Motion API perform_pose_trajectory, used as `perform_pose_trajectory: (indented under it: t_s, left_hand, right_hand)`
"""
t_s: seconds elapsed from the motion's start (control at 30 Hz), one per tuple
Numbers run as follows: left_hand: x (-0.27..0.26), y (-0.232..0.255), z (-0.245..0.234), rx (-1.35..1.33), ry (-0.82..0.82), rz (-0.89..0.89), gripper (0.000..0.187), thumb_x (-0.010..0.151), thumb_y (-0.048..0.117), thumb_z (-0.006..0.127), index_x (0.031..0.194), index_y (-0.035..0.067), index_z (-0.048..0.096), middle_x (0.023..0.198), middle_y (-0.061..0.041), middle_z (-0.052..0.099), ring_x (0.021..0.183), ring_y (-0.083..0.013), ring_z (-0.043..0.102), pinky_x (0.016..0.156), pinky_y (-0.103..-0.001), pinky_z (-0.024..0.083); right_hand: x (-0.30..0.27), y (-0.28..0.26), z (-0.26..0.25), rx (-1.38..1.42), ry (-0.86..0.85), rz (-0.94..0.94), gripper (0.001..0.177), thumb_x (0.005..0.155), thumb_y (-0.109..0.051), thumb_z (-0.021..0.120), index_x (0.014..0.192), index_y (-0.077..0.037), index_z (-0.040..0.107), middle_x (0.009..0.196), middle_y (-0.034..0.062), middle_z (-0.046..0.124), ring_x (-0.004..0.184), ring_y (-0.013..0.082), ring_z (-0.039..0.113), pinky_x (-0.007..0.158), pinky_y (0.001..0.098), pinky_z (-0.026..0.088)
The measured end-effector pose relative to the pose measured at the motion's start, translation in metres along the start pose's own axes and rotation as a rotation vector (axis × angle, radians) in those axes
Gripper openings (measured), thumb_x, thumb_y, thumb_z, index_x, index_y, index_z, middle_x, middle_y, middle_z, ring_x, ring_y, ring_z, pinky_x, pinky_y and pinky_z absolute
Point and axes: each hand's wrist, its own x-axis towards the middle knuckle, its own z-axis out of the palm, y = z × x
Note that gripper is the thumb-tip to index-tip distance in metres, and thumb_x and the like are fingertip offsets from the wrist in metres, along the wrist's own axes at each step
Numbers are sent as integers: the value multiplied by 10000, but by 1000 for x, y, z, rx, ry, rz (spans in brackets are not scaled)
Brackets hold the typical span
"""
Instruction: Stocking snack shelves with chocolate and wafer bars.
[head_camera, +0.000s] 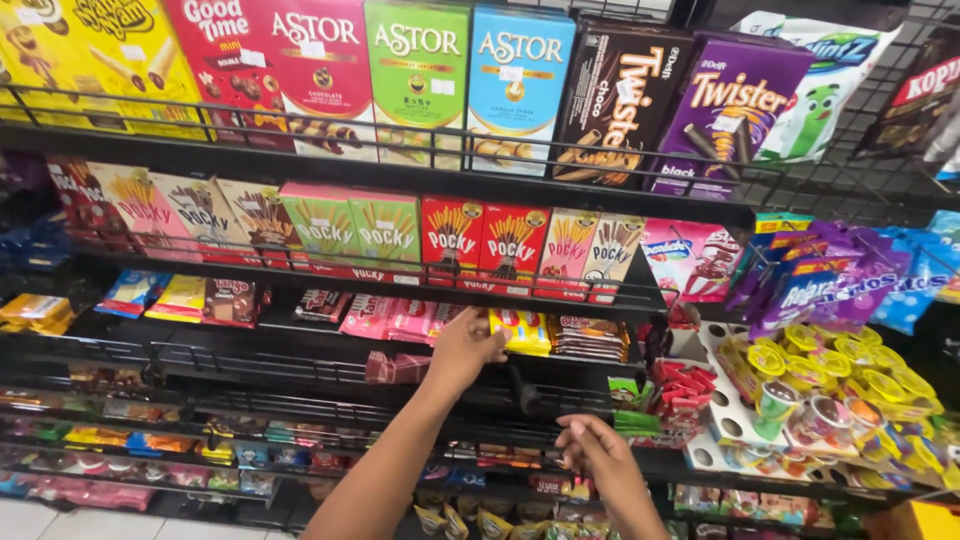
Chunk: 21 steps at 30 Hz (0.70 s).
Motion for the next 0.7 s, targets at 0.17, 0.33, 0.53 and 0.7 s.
perform_pose_trajectory:
  t_s: [0.17,0.33,0.53,0.7]
  left_hand:
    - [2,10,12,118,61,65,473,850,65,743,1301,21,610,978,-81,731,754,-99,691,598,-264,612]
    - [-1,17,20,427,163,41,312,832,140,802,1034,-58,669,811,-133,717,635,-171,710,540,-281,592]
    - [23,-26,2,804,213,439,335,817,229,860,927,-51,714,796,-191,733,676,-253,700,598,-354,542]
    - [4,20,21,779,190,341,377,836,249,811,1038,-50,702,895,-185,729,664,-285,725,557,-369,569]
  right_hand:
    - [-15,8,-25,-17,19,10,336,970,-272,581,1142,-6,693,869,77,687,674,146,624,587,309,474]
    - [-13,20,-46,-56,104,80,362,987,-274,585,1154,18,717,871,103,690,703,161,628,672,315,520]
    - [-8,39,-71,-42,89,79,366,984,-265,590,1163,28,718,869,95,688,709,152,621,677,316,512]
    - [-13,34,-71,-54,71,35,357,979,-255,594,1150,32,717,867,92,696,690,155,617,664,304,499]
